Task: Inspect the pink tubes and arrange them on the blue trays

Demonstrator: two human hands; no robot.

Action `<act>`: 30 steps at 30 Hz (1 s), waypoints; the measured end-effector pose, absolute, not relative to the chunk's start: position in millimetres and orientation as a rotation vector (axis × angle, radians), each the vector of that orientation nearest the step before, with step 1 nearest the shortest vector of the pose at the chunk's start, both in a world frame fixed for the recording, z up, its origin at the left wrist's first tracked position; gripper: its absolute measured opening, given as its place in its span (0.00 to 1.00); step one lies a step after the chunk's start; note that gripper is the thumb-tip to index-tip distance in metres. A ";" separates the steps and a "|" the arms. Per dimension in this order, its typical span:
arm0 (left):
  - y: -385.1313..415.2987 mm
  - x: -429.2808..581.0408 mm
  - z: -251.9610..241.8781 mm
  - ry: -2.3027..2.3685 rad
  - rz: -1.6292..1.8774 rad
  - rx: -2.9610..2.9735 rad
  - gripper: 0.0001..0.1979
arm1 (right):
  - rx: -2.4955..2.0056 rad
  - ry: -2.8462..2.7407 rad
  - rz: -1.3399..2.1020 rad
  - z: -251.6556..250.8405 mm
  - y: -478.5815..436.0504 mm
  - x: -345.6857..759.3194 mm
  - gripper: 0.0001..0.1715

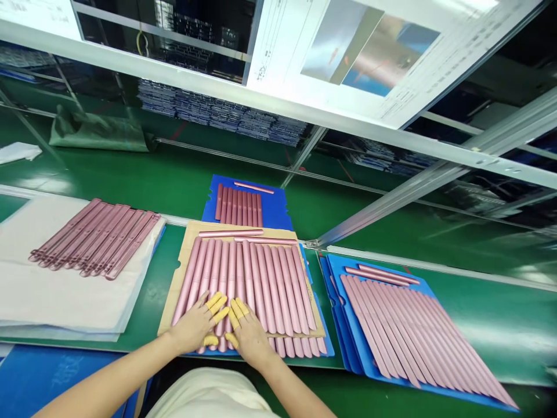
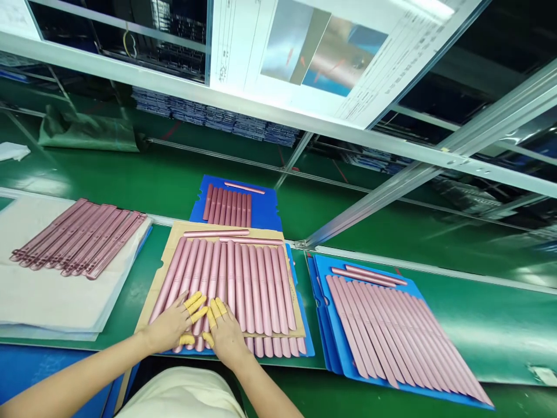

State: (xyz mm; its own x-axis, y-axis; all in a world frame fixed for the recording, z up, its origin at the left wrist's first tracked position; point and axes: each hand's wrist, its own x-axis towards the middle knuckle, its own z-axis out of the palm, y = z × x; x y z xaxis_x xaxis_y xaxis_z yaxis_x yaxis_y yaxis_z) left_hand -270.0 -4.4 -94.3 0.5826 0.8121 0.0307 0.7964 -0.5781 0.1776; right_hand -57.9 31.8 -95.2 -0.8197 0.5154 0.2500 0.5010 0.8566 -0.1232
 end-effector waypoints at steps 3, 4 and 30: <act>-2.6 -266.7 -89.3 1.298 0.200 2.622 0.40 | -0.822 -2.762 0.208 -86.8 29.8 -54.7 0.33; -1.3 -266.7 -87.9 1.301 0.224 2.611 0.39 | -0.836 -2.761 0.242 -83.4 31.9 -53.2 0.33; 34.5 -243.6 -71.7 1.531 0.659 2.263 0.36 | -1.425 -2.288 0.051 -84.4 117.0 1.4 0.23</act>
State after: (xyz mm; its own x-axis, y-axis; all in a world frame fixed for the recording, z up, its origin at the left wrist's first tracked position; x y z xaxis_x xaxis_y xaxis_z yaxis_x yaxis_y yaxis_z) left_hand -243.6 34.5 -71.7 0.3155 0.9296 0.1905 0.7774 -0.3683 0.5100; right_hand 1.4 117.0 -84.4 -0.3706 0.8615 0.3472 0.8452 0.4678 -0.2585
